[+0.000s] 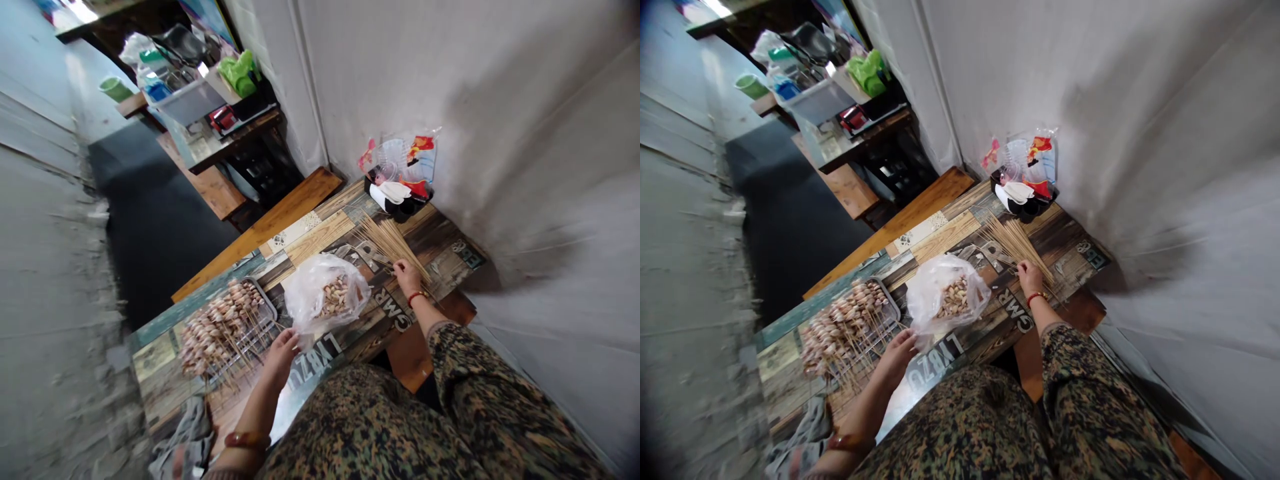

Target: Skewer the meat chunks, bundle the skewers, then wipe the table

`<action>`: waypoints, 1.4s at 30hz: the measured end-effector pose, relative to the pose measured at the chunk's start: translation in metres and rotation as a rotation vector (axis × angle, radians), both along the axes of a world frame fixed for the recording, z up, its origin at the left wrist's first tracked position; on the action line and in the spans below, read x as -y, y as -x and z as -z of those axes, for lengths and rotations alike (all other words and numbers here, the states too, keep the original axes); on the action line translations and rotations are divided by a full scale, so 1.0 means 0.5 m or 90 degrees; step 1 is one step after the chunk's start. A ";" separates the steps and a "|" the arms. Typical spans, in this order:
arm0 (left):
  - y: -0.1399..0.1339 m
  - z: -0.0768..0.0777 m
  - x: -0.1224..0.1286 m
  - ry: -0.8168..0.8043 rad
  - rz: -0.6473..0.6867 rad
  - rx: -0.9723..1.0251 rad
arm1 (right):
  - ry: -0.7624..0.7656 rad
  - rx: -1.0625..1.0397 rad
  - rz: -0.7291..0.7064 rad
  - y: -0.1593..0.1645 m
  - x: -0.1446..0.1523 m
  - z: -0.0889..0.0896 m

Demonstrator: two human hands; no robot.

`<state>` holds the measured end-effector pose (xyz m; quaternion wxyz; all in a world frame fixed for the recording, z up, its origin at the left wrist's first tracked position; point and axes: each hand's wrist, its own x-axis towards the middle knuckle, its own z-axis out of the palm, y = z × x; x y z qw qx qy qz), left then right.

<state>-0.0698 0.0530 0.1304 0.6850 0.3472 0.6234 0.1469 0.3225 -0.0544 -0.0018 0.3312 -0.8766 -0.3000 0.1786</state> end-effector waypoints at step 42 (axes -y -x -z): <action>-0.027 -0.033 -0.001 0.042 -0.018 0.070 | -0.174 -0.058 -0.419 0.317 -0.107 -0.184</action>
